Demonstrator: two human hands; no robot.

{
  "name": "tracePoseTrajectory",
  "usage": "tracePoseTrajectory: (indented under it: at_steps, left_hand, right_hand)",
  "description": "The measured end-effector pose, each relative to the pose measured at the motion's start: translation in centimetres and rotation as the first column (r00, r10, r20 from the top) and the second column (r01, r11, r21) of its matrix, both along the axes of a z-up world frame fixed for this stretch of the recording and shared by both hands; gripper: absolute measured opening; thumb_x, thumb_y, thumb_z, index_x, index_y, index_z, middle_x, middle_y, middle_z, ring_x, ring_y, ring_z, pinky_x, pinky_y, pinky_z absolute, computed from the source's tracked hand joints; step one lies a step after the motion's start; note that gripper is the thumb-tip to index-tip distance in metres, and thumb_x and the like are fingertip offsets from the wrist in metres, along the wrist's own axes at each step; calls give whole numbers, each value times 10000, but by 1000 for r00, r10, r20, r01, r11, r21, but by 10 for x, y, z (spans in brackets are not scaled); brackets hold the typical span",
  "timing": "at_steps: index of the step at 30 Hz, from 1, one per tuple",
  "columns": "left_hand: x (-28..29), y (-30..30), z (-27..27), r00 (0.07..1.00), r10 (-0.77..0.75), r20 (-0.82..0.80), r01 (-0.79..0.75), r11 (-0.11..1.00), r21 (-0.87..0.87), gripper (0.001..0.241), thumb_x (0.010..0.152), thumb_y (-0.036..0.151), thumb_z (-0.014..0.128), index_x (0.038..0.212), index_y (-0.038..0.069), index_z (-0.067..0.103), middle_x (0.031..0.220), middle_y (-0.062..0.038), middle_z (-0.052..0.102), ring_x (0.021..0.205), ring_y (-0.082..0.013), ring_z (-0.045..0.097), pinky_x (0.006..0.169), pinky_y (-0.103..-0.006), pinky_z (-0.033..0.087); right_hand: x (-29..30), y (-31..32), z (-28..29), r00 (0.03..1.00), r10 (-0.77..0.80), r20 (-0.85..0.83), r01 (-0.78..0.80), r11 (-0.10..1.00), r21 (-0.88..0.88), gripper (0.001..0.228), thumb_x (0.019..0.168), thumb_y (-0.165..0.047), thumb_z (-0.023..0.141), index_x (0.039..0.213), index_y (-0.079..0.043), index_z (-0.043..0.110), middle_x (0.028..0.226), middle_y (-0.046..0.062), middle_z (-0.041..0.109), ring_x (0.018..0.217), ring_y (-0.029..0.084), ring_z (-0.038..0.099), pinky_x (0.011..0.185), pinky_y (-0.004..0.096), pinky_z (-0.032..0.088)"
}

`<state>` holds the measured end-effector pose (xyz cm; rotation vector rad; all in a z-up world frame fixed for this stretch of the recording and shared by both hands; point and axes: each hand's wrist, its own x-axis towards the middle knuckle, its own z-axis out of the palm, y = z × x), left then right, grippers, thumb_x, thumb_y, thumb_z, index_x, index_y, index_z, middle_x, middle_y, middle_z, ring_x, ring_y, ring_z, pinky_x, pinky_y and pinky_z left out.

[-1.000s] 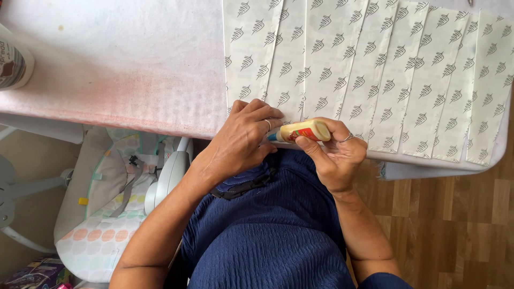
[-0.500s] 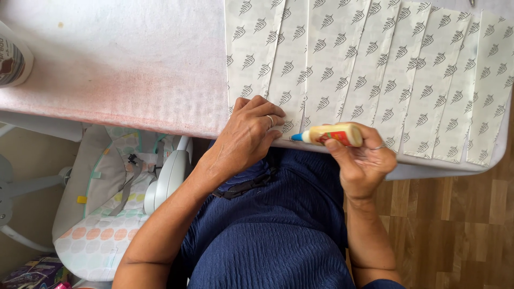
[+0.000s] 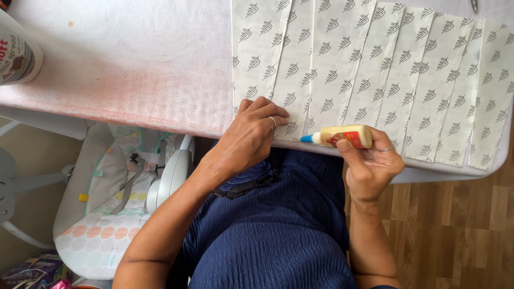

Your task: The person applies glue to paper strips and presses them together by hand on a table.

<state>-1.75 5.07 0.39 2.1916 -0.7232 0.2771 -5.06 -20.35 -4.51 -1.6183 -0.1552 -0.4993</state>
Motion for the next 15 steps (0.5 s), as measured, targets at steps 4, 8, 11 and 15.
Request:
tracePoseTrajectory:
  at_steps: [4, 8, 11, 15]
  left_hand:
    - [1, 26, 5, 998, 41, 43, -40, 999, -22, 182, 927, -34, 576, 952, 59, 730, 1028, -67, 708, 1033, -289, 599, 823, -364, 413]
    - [-1, 52, -1, 992, 112, 58, -119, 985, 129, 65, 822, 35, 761, 874, 67, 741, 975, -42, 717, 995, -258, 593, 863, -370, 396]
    - [-8, 59, 6, 993, 116, -17, -113, 983, 143, 125, 780, 80, 813, 881, 71, 739, 995, -36, 720, 1016, -257, 591, 888, -373, 391]
    - [-12, 63, 14, 989, 95, -111, -84, 992, 99, 296, 705, 75, 858, 984, 56, 760, 1067, -67, 726, 1064, -279, 585, 917, -389, 389]
  right_hand:
    - [0, 0, -2, 999, -45, 21, 44, 998, 41, 336, 852, 28, 804, 1105, 123, 604, 996, 238, 686, 986, 251, 694, 883, 385, 582]
    - [8, 32, 16, 998, 57, 29, -58, 998, 38, 326, 831, 49, 815, 1075, 127, 613, 963, 232, 688, 973, 244, 692, 883, 401, 579]
    - [14, 55, 18, 988, 153, 34, -153, 988, 20, 309, 827, 74, 811, 1062, 134, 619, 956, 226, 696, 1000, 252, 692, 904, 406, 573]
    - [19, 72, 12, 972, 232, 43, -231, 973, -22, 287, 809, 113, 823, 1014, 149, 626, 929, 234, 704, 1008, 271, 702, 892, 415, 574]
